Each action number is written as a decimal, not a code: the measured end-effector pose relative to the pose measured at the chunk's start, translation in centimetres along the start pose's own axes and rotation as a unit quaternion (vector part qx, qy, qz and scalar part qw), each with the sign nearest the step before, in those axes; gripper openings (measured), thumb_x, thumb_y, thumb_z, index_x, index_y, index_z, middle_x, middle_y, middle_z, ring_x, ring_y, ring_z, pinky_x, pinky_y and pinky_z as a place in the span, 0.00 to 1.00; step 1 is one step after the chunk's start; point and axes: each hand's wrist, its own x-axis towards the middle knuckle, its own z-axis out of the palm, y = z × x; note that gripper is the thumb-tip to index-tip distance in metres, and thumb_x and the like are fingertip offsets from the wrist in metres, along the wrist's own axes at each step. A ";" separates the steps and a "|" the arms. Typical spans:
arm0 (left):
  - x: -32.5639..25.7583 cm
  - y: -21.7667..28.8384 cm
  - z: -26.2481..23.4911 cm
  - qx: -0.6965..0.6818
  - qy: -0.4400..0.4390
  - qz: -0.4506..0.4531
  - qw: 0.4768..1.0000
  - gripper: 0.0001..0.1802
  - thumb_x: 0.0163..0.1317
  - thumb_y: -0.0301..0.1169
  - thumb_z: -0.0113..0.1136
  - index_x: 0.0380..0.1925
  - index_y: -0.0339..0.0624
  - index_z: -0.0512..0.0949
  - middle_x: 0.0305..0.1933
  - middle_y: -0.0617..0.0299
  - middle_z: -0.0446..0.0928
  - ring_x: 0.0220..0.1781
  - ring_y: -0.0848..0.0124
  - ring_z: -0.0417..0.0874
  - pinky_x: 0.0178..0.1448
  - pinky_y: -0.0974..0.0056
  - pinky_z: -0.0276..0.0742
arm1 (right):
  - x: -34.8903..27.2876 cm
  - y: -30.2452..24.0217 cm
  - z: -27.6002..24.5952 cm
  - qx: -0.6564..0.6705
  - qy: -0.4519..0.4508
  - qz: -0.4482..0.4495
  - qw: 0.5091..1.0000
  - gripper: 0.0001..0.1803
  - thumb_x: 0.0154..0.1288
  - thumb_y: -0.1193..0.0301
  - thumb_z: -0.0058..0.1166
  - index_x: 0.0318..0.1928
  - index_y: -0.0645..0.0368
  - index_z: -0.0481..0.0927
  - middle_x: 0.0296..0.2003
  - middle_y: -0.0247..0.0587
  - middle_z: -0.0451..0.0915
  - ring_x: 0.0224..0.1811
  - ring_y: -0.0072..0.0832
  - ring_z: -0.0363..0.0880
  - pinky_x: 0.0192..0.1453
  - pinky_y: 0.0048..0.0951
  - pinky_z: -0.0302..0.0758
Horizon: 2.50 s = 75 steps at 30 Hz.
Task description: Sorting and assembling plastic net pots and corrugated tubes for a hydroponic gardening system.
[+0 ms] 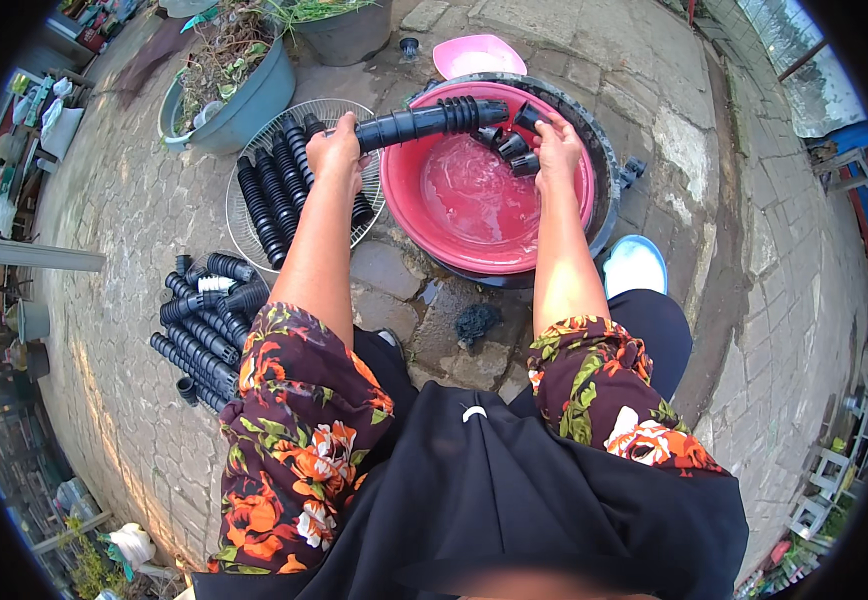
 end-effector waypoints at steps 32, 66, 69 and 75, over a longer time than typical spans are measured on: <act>-0.5 0.7 -0.1 -0.085 -0.009 -0.051 0.995 0.19 0.52 0.39 0.59 0.36 0.37 0.67 0.31 0.54 0.72 0.27 0.64 0.77 0.27 0.62 0.76 | -1.2 -3.5 2.2 0.252 -0.183 0.042 0.949 0.08 0.58 0.76 0.50 0.38 0.64 0.78 0.28 0.34 0.76 0.26 0.21 0.73 0.30 0.23 0.74; 0.1 0.0 0.0 -0.013 0.008 -0.010 1.000 0.17 0.50 0.38 0.60 0.34 0.40 0.67 0.30 0.57 0.71 0.26 0.66 0.75 0.24 0.63 0.76 | -0.2 -2.4 1.8 0.142 -0.074 -0.062 0.985 0.11 0.60 0.72 0.54 0.42 0.64 0.78 0.30 0.34 0.79 0.27 0.19 0.75 0.29 0.20 0.74; 0.2 -0.1 0.1 -0.022 -0.055 -0.036 0.998 0.17 0.50 0.38 0.59 0.34 0.40 0.68 0.30 0.56 0.71 0.26 0.66 0.75 0.25 0.62 0.76 | 0.0 -1.9 1.5 0.189 -0.076 -0.034 0.978 0.11 0.61 0.70 0.53 0.41 0.64 0.78 0.28 0.34 0.79 0.26 0.20 0.76 0.28 0.21 0.74; 0.5 -0.3 -0.1 -0.047 -0.006 -0.031 0.998 0.17 0.50 0.38 0.60 0.33 0.40 0.67 0.29 0.57 0.71 0.24 0.67 0.75 0.24 0.64 0.75 | -0.7 -1.9 1.7 0.192 -0.148 0.037 0.969 0.21 0.61 0.57 0.51 0.44 0.62 0.75 0.33 0.41 0.78 0.32 0.32 0.77 0.36 0.33 0.74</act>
